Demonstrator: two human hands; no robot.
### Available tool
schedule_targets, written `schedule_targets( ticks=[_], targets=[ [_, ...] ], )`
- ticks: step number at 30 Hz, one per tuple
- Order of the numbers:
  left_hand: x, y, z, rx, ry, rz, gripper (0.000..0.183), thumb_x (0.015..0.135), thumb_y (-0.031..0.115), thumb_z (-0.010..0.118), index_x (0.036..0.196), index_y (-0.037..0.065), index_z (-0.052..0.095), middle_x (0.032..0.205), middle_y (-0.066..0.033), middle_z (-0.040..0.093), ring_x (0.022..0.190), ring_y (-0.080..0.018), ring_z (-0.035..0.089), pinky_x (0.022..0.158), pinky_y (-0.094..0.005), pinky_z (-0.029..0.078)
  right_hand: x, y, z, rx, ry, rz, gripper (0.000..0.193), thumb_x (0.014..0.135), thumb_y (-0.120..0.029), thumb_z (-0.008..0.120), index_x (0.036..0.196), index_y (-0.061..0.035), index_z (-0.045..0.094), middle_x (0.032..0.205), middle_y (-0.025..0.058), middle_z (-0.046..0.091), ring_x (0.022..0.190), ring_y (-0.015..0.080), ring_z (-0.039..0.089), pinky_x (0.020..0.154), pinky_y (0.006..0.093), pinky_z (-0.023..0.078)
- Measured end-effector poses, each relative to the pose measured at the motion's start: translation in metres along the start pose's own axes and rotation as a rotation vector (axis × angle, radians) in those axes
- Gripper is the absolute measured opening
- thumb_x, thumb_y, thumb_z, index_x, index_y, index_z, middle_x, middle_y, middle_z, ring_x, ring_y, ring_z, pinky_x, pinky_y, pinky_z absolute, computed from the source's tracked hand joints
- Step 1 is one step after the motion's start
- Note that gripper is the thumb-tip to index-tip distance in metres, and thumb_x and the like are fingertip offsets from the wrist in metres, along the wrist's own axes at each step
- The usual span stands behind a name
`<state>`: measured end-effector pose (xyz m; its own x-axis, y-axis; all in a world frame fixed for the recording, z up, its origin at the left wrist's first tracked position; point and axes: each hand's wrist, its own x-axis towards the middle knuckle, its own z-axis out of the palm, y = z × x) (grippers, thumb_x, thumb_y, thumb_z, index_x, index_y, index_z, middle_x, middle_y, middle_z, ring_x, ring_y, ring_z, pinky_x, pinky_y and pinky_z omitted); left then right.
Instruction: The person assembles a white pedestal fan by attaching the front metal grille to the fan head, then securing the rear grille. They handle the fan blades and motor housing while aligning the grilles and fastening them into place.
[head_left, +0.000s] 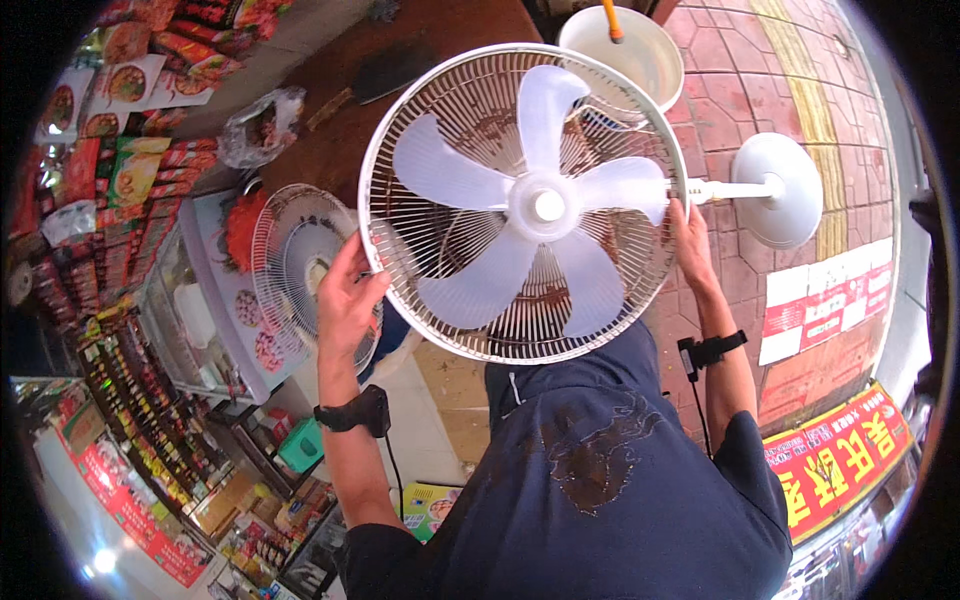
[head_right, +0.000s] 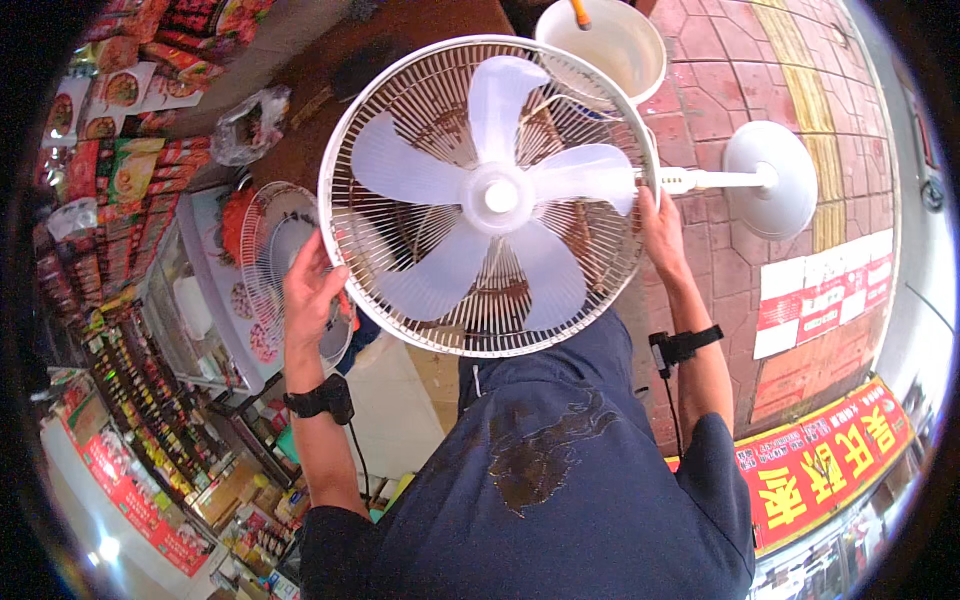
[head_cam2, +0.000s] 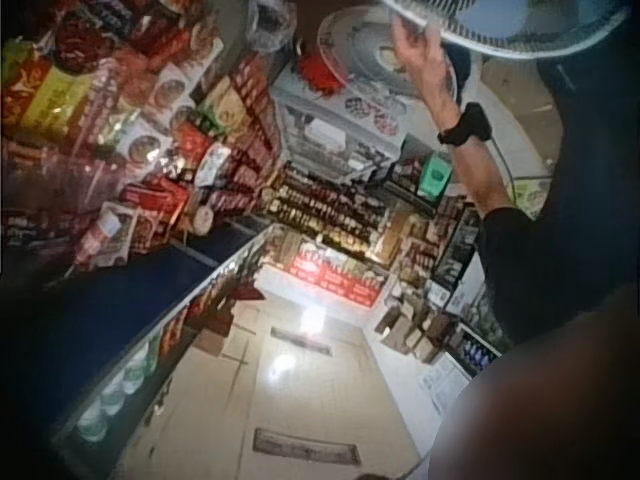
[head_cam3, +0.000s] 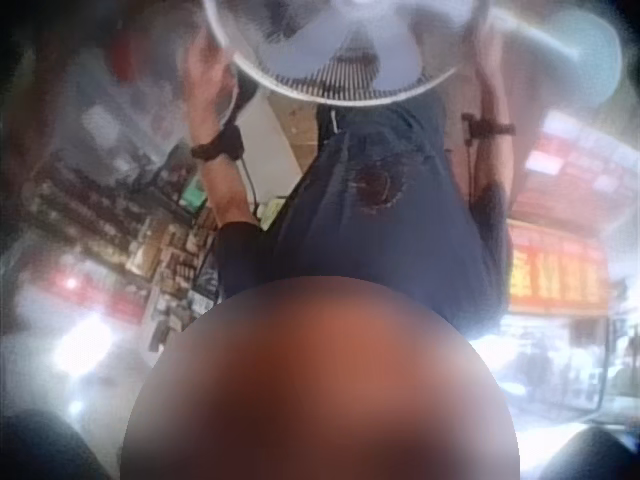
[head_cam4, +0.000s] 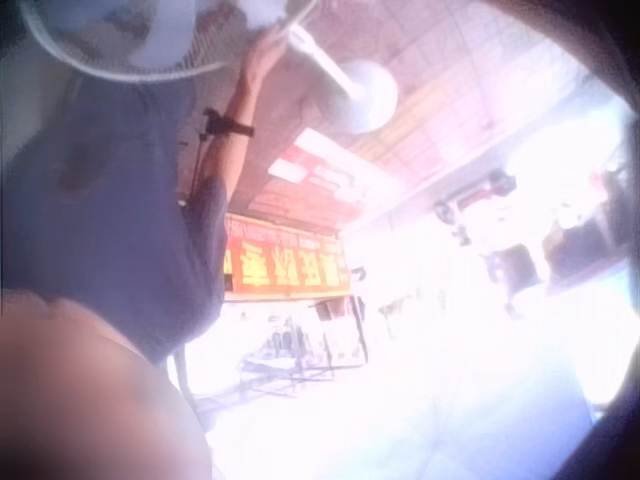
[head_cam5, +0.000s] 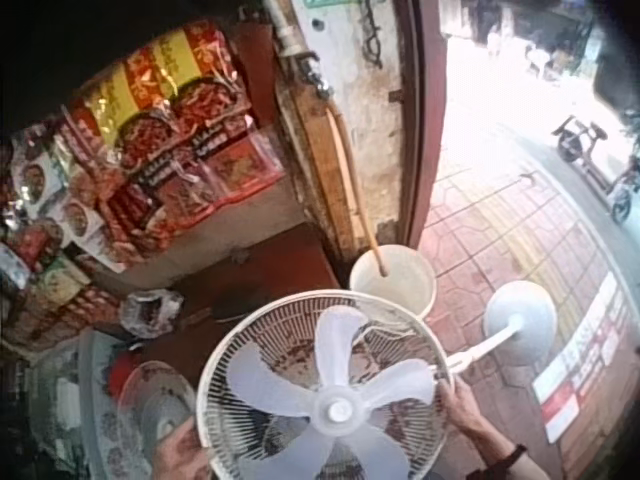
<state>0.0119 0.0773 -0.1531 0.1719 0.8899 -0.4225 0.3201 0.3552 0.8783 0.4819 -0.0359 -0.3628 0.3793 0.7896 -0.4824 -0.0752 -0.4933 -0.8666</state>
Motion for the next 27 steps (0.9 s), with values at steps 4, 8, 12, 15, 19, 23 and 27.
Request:
schedule_targets(
  ticks=[4,8,12,15,19,23,27],
  targets=[
    [0.003,-0.001,-0.002,-0.009,-0.028,0.032,0.077,0.089,-0.003,0.071,0.157,-0.007,0.036,0.142,-0.0164,0.059,0.119,-0.021,0.062,0.104,-0.0364,0.052,0.0,-0.006,0.002,0.045,-0.019,-0.012,0.034,0.11,-0.032,0.053,0.126,-0.0038,0.063,0.079,-0.0045,0.05,0.067,0.0065,0.047,0.059,0.0266,0.043],
    [0.003,0.002,-0.004,0.019,-0.034,-0.002,0.08,0.088,-0.002,0.073,0.158,-0.005,0.035,0.143,-0.0162,0.058,0.12,-0.0219,0.061,0.103,-0.0363,0.052,0.005,-0.012,0.001,0.017,-0.03,0.012,0.033,0.111,-0.032,0.052,0.126,-0.0052,0.063,0.079,-0.0046,0.049,0.066,0.0063,0.046,0.059,0.0265,0.041],
    [0.008,0.005,-0.006,0.015,-0.043,-0.02,0.08,0.088,-0.002,0.072,0.159,-0.005,0.034,0.143,-0.0165,0.058,0.119,-0.022,0.062,0.103,-0.0362,0.052,0.012,-0.017,0.001,0.02,-0.051,0.024,0.034,0.11,-0.035,0.053,0.122,-0.0057,0.064,0.077,-0.0041,0.051,0.066,0.0062,0.047,0.058,0.0259,0.042],
    [0.013,0.007,-0.007,0.041,-0.033,-0.015,0.079,0.089,-0.002,0.071,0.158,-0.005,0.035,0.142,-0.0166,0.059,0.119,-0.0221,0.062,0.103,-0.0365,0.052,0.018,-0.021,0.0,-0.022,-0.072,0.013,0.034,0.11,-0.038,0.053,0.115,-0.0055,0.063,0.075,-0.0037,0.052,0.064,0.0065,0.049,0.056,0.0263,0.042],
    [0.019,0.011,-0.007,0.038,-0.027,-0.035,0.078,0.089,-0.002,0.071,0.158,-0.006,0.036,0.14,-0.0172,0.06,0.119,-0.022,0.063,0.103,-0.0361,0.051,0.023,-0.028,-0.001,-0.034,-0.082,0.032,0.035,0.11,-0.038,0.053,0.111,-0.0049,0.063,0.074,-0.0032,0.053,0.062,0.007,0.05,0.055,0.0268,0.043],
    [0.021,0.016,-0.007,0.064,-0.034,-0.044,0.077,0.089,-0.002,0.071,0.157,-0.006,0.036,0.139,-0.0177,0.06,0.118,-0.0217,0.063,0.103,-0.0357,0.051,0.029,-0.033,0.0,-0.063,-0.078,0.051,0.036,0.109,-0.039,0.054,0.112,-0.0044,0.063,0.073,-0.0025,0.053,0.061,0.0077,0.05,0.055,0.0274,0.043],
    [0.022,0.017,-0.007,0.039,-0.037,-0.053,0.077,0.089,-0.001,0.071,0.157,-0.006,0.036,0.138,-0.0178,0.061,0.119,-0.0213,0.062,0.104,-0.0356,0.05,0.033,-0.038,-0.001,-0.117,-0.091,0.037,0.037,0.109,-0.039,0.053,0.113,-0.0042,0.063,0.073,-0.0022,0.053,0.061,0.0081,0.051,0.055,0.0278,0.044]
  ],
)
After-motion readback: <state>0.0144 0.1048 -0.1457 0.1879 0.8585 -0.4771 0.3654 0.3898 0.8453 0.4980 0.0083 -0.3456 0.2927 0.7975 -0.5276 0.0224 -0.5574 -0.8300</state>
